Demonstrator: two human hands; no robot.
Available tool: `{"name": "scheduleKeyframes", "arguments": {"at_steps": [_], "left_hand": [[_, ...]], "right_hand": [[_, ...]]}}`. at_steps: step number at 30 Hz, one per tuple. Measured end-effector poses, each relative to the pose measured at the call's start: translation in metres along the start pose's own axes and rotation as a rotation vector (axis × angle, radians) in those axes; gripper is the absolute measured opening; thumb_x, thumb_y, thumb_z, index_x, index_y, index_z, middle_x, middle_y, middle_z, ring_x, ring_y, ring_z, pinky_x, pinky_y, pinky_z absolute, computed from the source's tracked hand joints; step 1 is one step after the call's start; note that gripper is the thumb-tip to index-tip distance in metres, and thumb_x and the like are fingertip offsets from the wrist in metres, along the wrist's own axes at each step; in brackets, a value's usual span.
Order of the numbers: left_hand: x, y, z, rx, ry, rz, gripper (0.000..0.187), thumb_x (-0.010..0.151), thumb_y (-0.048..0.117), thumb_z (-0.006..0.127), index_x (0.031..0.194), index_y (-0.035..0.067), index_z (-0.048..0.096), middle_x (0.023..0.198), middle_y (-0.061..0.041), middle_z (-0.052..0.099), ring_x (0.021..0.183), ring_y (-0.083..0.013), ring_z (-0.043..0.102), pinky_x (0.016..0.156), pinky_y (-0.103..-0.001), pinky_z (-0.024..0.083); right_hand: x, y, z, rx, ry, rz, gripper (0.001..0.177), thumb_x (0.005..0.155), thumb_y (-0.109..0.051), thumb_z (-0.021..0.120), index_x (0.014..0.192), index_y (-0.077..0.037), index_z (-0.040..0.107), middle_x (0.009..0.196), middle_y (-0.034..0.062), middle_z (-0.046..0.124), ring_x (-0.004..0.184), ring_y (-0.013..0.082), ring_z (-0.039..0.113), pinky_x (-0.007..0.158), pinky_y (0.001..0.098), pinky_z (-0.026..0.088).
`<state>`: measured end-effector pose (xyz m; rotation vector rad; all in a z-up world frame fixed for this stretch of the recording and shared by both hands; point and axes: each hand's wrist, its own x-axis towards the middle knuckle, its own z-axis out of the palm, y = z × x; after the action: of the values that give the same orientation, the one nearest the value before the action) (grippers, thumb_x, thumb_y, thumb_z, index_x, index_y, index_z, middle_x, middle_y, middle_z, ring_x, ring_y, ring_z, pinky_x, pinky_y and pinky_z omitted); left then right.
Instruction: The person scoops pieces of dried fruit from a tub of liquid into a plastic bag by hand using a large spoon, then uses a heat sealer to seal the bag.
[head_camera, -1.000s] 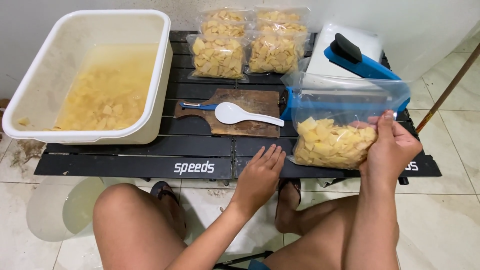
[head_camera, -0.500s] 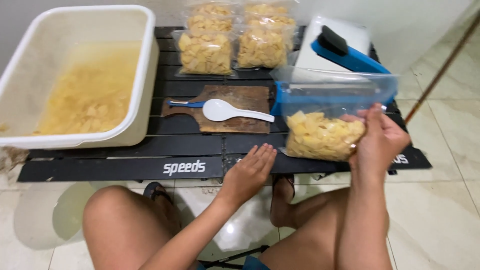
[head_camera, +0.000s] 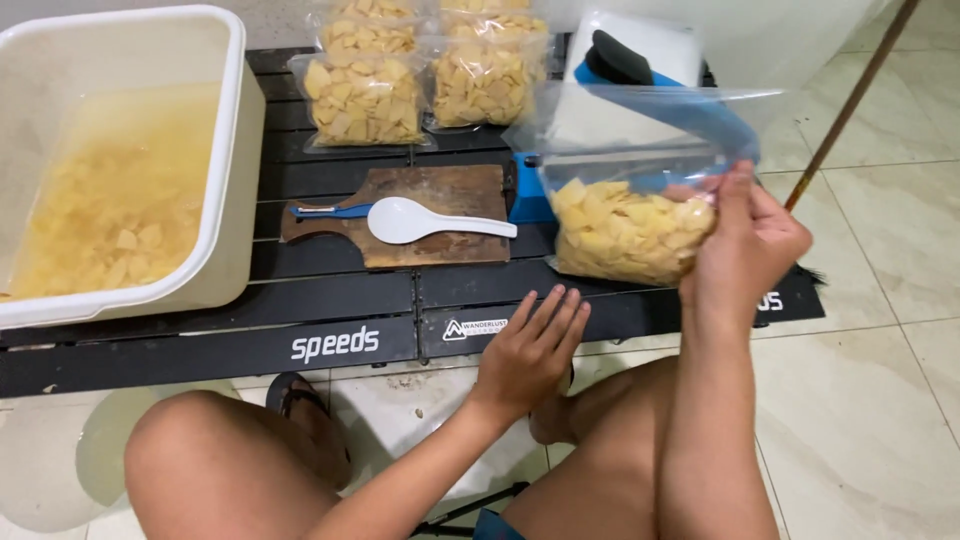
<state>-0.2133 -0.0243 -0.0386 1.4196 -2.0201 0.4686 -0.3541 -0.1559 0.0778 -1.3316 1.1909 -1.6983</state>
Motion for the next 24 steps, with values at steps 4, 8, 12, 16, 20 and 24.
{"name": "scheduleKeyframes", "arguments": {"at_steps": [4,8,12,16,20,24], "left_hand": [[0.000,-0.001,0.006,0.035,0.054,0.002,0.038,0.093,0.010,0.069,0.130,0.002,0.067,0.136,-0.012,0.067,0.126,-0.0257,0.065,0.106,-0.040,0.053],[-0.005,0.010,0.027,0.057,0.037,-0.019,0.039,0.096,0.013,0.069,0.132,-0.001,0.063,0.136,-0.016,0.064,0.126,-0.0291,0.063,0.110,-0.040,0.053],[0.040,0.034,0.014,-0.126,0.006,-0.035,0.048,0.084,0.009,0.069,0.126,-0.012,0.064,0.129,-0.026,0.066,0.123,-0.0347,0.063,0.110,-0.043,0.048],[0.064,0.060,0.065,-0.185,-0.027,-0.030,0.041,0.086,0.005,0.063,0.121,-0.015,0.069,0.129,-0.031,0.069,0.125,-0.0377,0.065,0.112,-0.042,0.048],[0.058,0.065,0.120,-0.457,-0.034,-0.053,0.037,0.089,0.006,0.049,0.117,-0.015,0.059,0.114,-0.034,0.062,0.106,-0.0442,0.054,0.105,-0.049,0.043],[0.007,0.088,0.200,-0.412,-0.072,-0.220,0.031,0.090,0.006,0.058,0.112,-0.016,0.063,0.107,-0.028,0.063,0.112,-0.0446,0.060,0.112,-0.050,0.042]], "right_hand": [[-0.003,0.007,-0.006,0.118,0.030,0.062,0.034,0.114,-0.016,0.064,0.084,-0.002,0.070,0.073,0.0050,0.069,0.065,0.0120,0.071,0.069,0.0161,0.056],[-0.009,0.008,-0.005,0.143,0.006,0.094,0.033,0.113,-0.018,0.066,0.084,-0.003,0.070,0.076,0.0033,0.066,0.068,0.0131,0.073,0.068,0.0188,0.058],[0.003,-0.002,0.003,0.030,-0.003,-0.003,0.031,0.116,-0.013,0.065,0.087,-0.004,0.070,0.081,0.0037,0.071,0.068,0.0100,0.073,0.068,0.0175,0.060],[0.013,-0.009,0.017,0.007,-0.062,-0.060,0.033,0.117,-0.014,0.064,0.086,-0.007,0.071,0.075,0.0014,0.070,0.062,0.0086,0.071,0.079,0.0150,0.064],[0.015,-0.001,0.027,-0.004,-0.087,-0.006,0.031,0.115,-0.017,0.064,0.089,-0.003,0.075,0.072,0.0009,0.069,0.061,0.0068,0.064,0.075,0.0149,0.059],[0.014,0.019,0.039,0.195,0.057,0.029,0.032,0.100,-0.022,0.077,0.076,-0.002,0.073,0.057,0.0069,0.061,0.049,0.0112,0.064,0.050,0.0216,0.053]]}}
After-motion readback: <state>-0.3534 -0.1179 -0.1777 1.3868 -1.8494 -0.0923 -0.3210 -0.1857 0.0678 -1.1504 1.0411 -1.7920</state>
